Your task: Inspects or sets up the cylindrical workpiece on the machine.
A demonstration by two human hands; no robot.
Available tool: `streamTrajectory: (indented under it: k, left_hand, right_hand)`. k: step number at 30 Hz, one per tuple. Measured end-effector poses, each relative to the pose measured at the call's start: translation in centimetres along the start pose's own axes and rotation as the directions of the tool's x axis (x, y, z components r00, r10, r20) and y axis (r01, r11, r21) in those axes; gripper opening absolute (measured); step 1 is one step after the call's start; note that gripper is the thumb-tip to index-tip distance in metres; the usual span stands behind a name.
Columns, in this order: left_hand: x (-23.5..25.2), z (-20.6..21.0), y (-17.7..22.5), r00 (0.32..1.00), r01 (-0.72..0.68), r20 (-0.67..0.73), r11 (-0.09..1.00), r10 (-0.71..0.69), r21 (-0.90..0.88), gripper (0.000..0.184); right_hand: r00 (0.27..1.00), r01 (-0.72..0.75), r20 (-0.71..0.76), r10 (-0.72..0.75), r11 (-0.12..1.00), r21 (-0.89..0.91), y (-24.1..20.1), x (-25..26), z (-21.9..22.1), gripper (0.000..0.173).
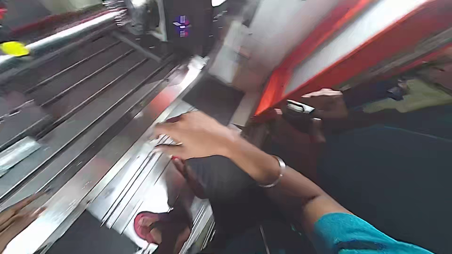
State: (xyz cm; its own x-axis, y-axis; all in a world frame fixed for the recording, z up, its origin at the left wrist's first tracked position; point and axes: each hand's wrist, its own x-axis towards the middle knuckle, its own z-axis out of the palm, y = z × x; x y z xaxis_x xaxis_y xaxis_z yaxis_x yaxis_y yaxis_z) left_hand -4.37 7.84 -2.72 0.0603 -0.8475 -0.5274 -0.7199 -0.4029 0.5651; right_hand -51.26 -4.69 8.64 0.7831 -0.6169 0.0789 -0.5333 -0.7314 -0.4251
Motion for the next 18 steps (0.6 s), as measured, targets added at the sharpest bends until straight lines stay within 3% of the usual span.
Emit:
streamTrajectory:
  k: [6,18]
  left_hand:
    - [-3.0,-0.1,2.2,0.989,0.116,-0.081,0.992,-0.12,-0.055,0.05]
    - [-1.7,0.4,2.2,0.993,0.095,-0.062,0.991,-0.102,-0.099,0.052]
  right_hand:
    - [0.998,0.035,-0.046,-0.038,0.998,-0.056,1.2,0.3,0.6,0.041]
    - [0.997,0.03,-0.066,-0.036,0.995,-0.09,2.3,-0.4,0.8,0.048]
